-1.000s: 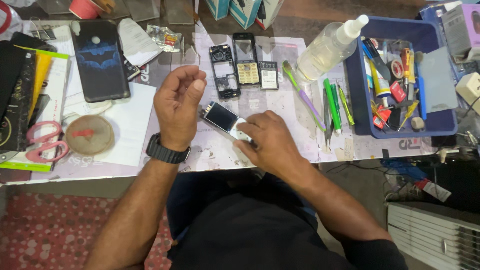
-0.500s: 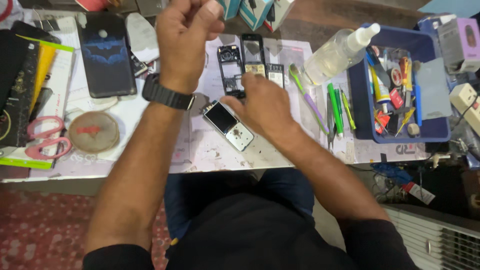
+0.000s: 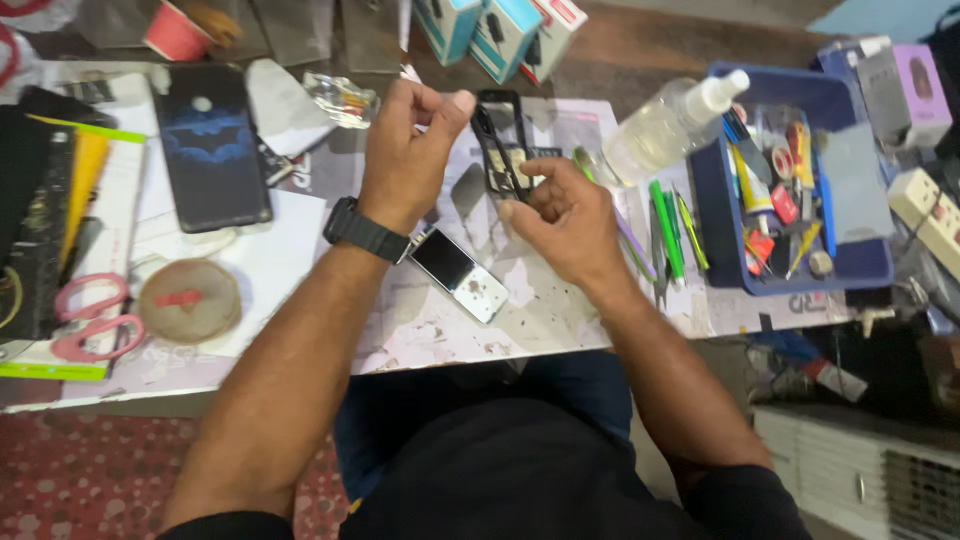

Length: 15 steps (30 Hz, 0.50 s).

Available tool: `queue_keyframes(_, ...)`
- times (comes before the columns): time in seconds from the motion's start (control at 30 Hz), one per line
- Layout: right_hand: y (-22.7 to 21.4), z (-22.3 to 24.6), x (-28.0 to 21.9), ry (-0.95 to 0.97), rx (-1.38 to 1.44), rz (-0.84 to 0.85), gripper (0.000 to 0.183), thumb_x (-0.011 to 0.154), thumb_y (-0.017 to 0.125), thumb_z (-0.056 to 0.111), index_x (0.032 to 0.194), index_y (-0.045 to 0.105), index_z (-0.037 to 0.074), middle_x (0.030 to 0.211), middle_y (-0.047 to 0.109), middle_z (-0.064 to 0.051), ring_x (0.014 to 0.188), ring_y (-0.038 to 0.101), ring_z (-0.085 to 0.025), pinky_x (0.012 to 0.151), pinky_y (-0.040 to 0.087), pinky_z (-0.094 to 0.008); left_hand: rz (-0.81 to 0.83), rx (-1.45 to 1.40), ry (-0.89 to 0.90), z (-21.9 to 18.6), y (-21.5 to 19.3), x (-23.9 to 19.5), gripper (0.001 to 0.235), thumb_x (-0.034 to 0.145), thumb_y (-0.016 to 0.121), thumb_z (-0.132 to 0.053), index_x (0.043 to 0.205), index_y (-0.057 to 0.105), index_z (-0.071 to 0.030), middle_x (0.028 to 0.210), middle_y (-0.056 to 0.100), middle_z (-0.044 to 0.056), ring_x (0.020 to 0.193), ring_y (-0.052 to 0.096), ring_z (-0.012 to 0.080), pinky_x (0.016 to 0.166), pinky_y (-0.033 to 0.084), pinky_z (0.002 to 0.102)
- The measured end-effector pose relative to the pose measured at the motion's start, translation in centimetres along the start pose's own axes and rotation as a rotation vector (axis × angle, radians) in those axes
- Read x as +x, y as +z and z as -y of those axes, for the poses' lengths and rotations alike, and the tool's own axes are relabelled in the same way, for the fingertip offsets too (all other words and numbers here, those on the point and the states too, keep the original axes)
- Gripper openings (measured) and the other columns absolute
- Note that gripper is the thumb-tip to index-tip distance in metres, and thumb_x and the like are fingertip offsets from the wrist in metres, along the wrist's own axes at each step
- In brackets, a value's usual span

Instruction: The person cleans a mobile phone motherboard using a toothbrush and a liquid from a spray bottle. They also handle a small white sticker and a metal shim, placing them on the board, and briefly brush a phone casing.

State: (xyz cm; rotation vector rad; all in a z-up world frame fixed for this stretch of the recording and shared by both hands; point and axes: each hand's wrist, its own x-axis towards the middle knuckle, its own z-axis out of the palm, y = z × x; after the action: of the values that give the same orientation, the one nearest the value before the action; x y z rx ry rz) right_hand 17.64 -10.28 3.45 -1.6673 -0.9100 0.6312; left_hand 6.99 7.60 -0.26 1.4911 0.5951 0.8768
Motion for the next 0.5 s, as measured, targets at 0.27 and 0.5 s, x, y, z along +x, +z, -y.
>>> queue_keyframes(0.27, 1.5, -0.4, -2.8, -0.526, -0.52, -0.113, 0.051, 0.081, 0.09, 0.026, 0.117, 0.062, 0.003, 0.089, 0.067, -0.01, 0.07, 0.066, -0.022, 0.063, 0.054, -0.033, 0.295, -0.669, -0.393, -0.4, 2.3, -1.3, 0.022, 0.101, 0.042, -0.012, 0.12, 0.048, -0.005, 0.094, 0.071, 0.015, 0.085, 0.072, 0.0256, 0.08, 0.064, 0.036)
queue_keyframes(0.5, -4.2, -0.5, -4.4, -0.345, -0.714, -0.244, 0.012, 0.095, 0.076, 0.011, 0.104, 0.071, 0.005, 0.097, 0.071, -0.013, 0.081, 0.07, -0.027, 0.068, 0.058, -0.038, 0.283, -0.74, -0.463, -2.1, 0.7, -0.6, 0.039, 0.105, 0.033, -0.019, 0.13, 0.055, 0.0, 0.095, 0.067, 0.016, 0.08, 0.071, 0.0268, 0.069, 0.062, 0.04)
